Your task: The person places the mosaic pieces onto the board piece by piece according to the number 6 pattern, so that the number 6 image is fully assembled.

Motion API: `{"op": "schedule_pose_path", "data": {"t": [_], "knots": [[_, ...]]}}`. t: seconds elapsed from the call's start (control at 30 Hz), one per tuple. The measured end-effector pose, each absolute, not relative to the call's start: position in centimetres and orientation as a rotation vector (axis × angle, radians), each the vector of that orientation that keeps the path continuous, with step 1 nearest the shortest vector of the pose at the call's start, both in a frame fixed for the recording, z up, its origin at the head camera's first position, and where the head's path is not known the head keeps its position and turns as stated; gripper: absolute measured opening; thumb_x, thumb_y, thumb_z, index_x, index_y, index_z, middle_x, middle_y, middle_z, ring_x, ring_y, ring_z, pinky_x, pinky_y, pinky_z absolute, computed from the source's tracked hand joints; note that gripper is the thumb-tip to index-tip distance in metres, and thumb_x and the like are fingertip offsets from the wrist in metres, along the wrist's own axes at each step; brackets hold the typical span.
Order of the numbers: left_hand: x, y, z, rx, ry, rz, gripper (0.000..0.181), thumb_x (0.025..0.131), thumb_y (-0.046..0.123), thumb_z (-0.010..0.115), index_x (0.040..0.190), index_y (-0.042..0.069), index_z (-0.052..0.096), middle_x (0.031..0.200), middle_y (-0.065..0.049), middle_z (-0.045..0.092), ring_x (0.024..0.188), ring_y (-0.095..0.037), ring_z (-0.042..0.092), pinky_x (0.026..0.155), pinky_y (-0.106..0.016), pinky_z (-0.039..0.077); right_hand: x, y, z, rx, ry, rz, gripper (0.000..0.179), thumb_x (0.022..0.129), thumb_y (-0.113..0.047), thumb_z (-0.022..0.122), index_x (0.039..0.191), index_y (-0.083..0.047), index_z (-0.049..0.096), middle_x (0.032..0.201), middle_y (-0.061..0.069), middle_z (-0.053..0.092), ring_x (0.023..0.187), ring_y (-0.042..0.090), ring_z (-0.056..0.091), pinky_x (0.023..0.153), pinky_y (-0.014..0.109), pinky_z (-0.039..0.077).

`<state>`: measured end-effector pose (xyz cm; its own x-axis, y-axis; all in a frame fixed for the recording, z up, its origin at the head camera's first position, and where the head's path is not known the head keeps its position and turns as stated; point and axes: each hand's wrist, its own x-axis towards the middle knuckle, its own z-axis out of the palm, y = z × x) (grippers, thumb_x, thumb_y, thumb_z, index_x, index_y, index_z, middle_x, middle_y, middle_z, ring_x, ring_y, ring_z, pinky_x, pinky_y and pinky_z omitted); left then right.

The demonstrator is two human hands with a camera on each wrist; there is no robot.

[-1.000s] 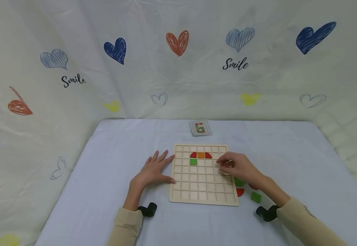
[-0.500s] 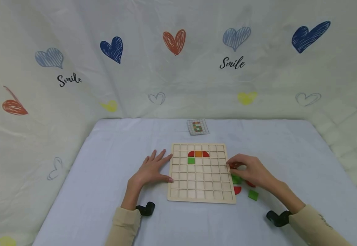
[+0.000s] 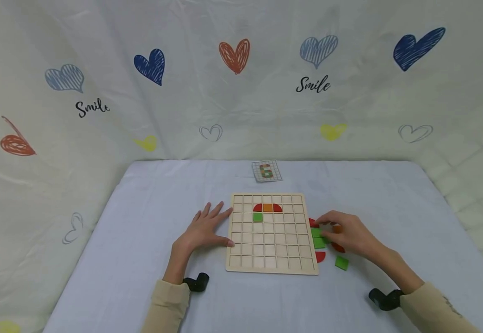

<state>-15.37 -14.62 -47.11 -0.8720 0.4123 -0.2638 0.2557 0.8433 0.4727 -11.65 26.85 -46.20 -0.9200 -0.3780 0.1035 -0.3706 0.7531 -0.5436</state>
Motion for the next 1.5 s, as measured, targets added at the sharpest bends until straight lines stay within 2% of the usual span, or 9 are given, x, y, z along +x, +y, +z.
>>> {"op": "schedule_pose_path", "data": {"t": [0.4,0.7,0.97,1.23,1.5], "knots": [[-15.3,-14.6,-47.1,0.496,2.664,0.618,0.101,0.079,0.055,0.084,0.162,0.028,0.034,0.173,-0.005,0.016,0.16,-0.041,0.0,0.127,-0.063,0.007,-11.3,28.6,-46.8,-0.57,2.982,-0.86,0.029,0.084,-0.004,0.081,0.112,-0.009,0.076,0.112,0.005,0.074,0.101,0.026,0.068,0.085,0.044,0.061],[-15.3,-14.6,-47.0,0.495,2.661,0.613,0.101,0.079,0.054,0.084,0.162,0.028,0.034,0.173,-0.005,0.016,0.16,-0.041,0.0,0.127,-0.063,0.007,-11.0,30.1,-47.2,-0.535,3.041,-0.789,0.031,0.082,-0.007,0.084,0.112,-0.007,0.076,0.107,0.003,0.071,0.094,0.02,0.062,0.079,0.03,0.058],[-15.3,-14.7,-47.1,0.505,2.662,0.611,0.101,0.08,0.055,0.084,0.163,0.027,0.034,0.173,-0.006,0.016,0.16,-0.041,0.001,0.127,-0.063,0.008,-11.2,30.1,-47.3,-0.523,3.071,-0.754,0.025,0.081,-0.001,0.083,0.105,-0.004,0.075,0.102,0.007,0.067,0.091,0.023,0.064,0.079,0.037,0.06],[-15.3,-14.6,-47.2,0.497,2.66,0.627,0.1,0.079,0.055,0.084,0.162,0.028,0.034,0.173,-0.005,0.016,0.16,-0.04,0.0,0.127,-0.063,0.007,-11.4,30.0,-47.6,-0.534,3.08,-0.756,0.027,0.08,-0.001,0.085,0.103,-0.005,0.071,0.1,0.006,0.068,0.089,0.021,0.062,0.079,0.038,0.06],[-15.3,-14.7,-47.2,0.498,2.662,0.643,0.1,0.079,0.054,0.085,0.162,0.028,0.035,0.173,-0.005,0.017,0.16,-0.04,0.0,0.127,-0.062,0.007,-11.6,29.8,-47.4,-0.636,3.053,-0.813,0.034,0.079,0.003,0.084,0.111,-0.006,0.076,0.101,0.002,0.071,0.083,0.013,0.06,0.071,0.024,0.057]]}}
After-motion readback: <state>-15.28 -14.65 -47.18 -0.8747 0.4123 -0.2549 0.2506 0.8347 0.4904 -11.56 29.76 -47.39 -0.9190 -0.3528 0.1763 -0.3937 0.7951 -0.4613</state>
